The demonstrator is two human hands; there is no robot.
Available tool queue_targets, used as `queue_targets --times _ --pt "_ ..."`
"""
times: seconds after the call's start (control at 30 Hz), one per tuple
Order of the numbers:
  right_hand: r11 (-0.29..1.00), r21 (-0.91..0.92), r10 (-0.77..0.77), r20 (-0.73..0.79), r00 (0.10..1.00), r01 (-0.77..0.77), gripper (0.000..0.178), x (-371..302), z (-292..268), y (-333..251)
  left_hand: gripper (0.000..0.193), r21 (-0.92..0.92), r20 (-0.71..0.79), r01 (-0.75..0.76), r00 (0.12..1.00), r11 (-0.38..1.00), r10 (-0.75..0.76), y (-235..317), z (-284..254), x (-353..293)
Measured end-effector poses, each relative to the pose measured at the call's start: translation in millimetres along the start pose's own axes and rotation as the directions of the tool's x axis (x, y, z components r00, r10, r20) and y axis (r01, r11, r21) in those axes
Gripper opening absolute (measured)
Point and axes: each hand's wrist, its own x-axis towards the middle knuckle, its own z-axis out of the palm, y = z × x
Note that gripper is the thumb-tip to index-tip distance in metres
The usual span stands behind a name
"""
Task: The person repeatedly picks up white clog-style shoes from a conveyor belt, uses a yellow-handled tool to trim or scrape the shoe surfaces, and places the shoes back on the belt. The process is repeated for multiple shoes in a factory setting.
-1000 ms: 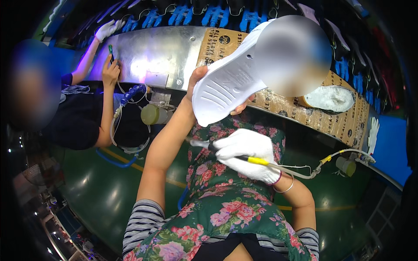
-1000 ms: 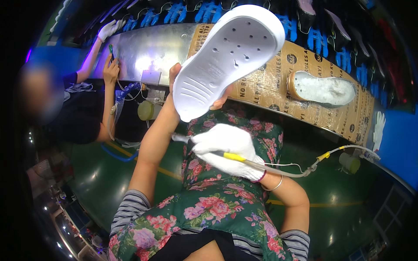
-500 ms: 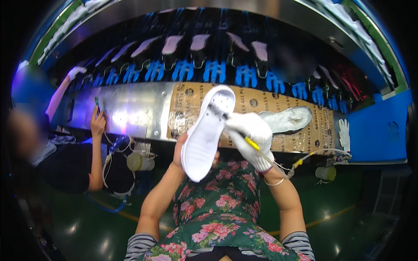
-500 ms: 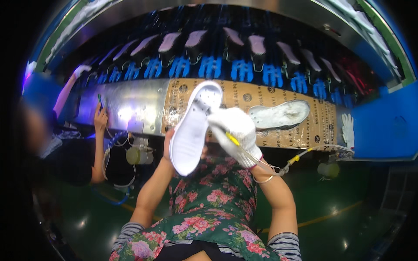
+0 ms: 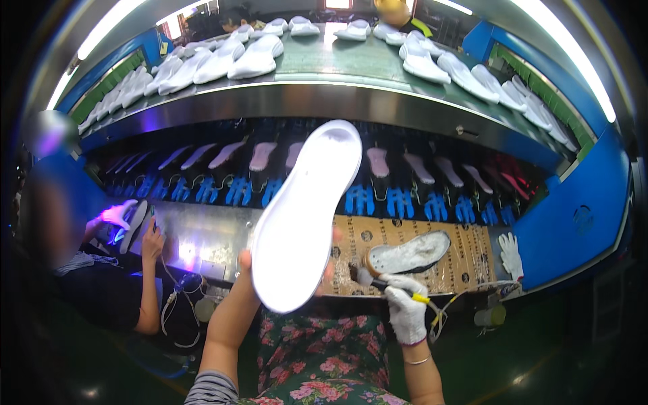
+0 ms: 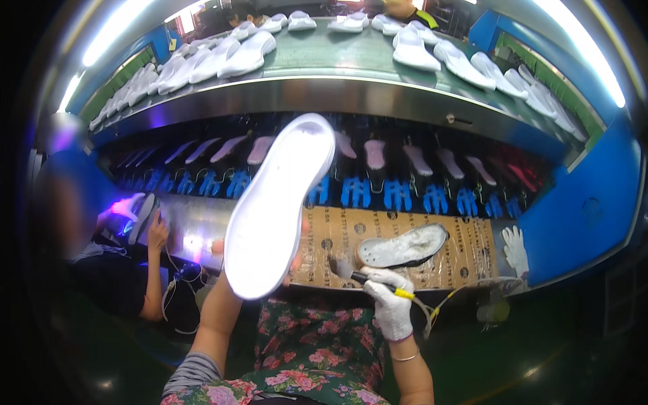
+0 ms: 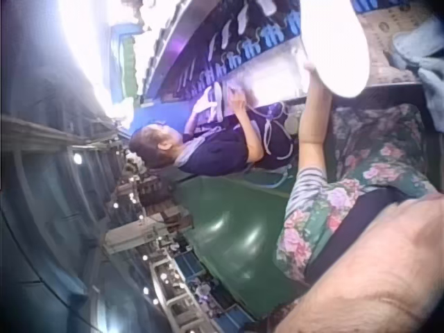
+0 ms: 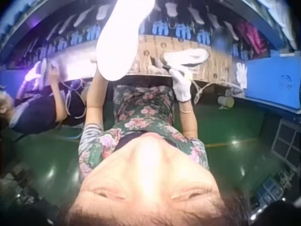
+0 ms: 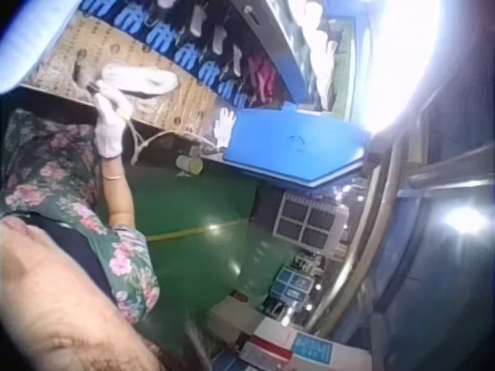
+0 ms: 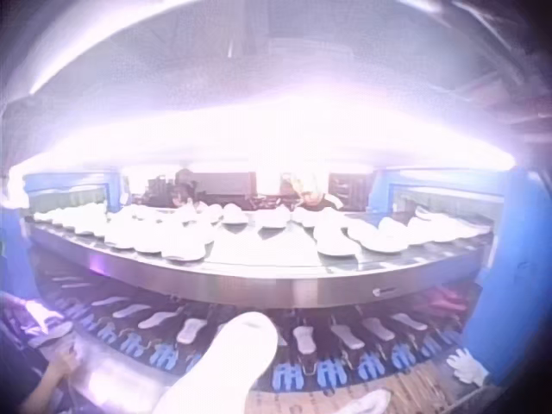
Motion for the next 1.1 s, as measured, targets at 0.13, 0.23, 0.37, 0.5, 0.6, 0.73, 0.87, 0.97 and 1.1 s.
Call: queue_targets --times 0.13,0.23,0.37,0.5,0.6,0.73,0.87,0.97,1.1 --pt "0.989 -0.130 0.069 -0.003 0.998 -0.068 0.017 -0.8 -5.7 27.5 0.111 -0.128 0.077 -0.106 0.990 0.986 0.117 30.1 -8.2 149.8" --pt "0.963 -0.235 0.151 0.076 0.986 -0.130 0.012 3.8 11.2 61.5 0.108 -0.160 -0.247 -0.221 0.953 0.962 0.177 74.4 -42.2 231.5" --pt "0.925 -0.378 0.099 0.164 0.982 -0.030 0.014 2.3 7.0 82.1 0.103 -0.389 -0.377 -0.322 0.911 0.863 0.170 68.7 -46.9 277.3" --pt "0.940 -0.334 0.127 0.145 0.981 -0.072 0.016 -1.6 -3.6 84.7 0.076 0.494 -0.295 -0.335 0.804 0.803 0.517 61.3 -59.2 249.2" --pt "0.926 -0.362 0.146 0.089 0.985 -0.105 0.017 -1.7 -19.4 81.5 0.076 0.997 -0.057 -0.010 0.623 0.081 0.780 87.4 -35.0 210.4" --pt "0.953 -0.145 0.280 0.071 0.957 -0.268 0.017 -5.8 -7.0 84.3 0.066 0.402 0.291 0.523 0.706 -0.752 0.646 226.1 -47.6 135.0" --pt "0.965 -0.165 0.221 0.074 0.973 -0.207 0.018 0.6 -4.3 82.0 0.034 0.828 -0.186 0.507 0.651 -0.239 0.736 248.7 -29.7 87.3" --pt "0.980 -0.094 0.179 0.017 0.984 -0.177 0.017 12.0 -4.0 62.8 0.041 0.965 0.121 0.111 0.614 -0.237 0.780 222.6 -19.6 31.1" --pt "0.990 -0.053 0.136 0.057 0.989 -0.134 0.019 22.5 25.7 38.5 0.038 0.895 0.431 0.055 0.150 -0.443 0.890 227.3 0.2 -87.9"
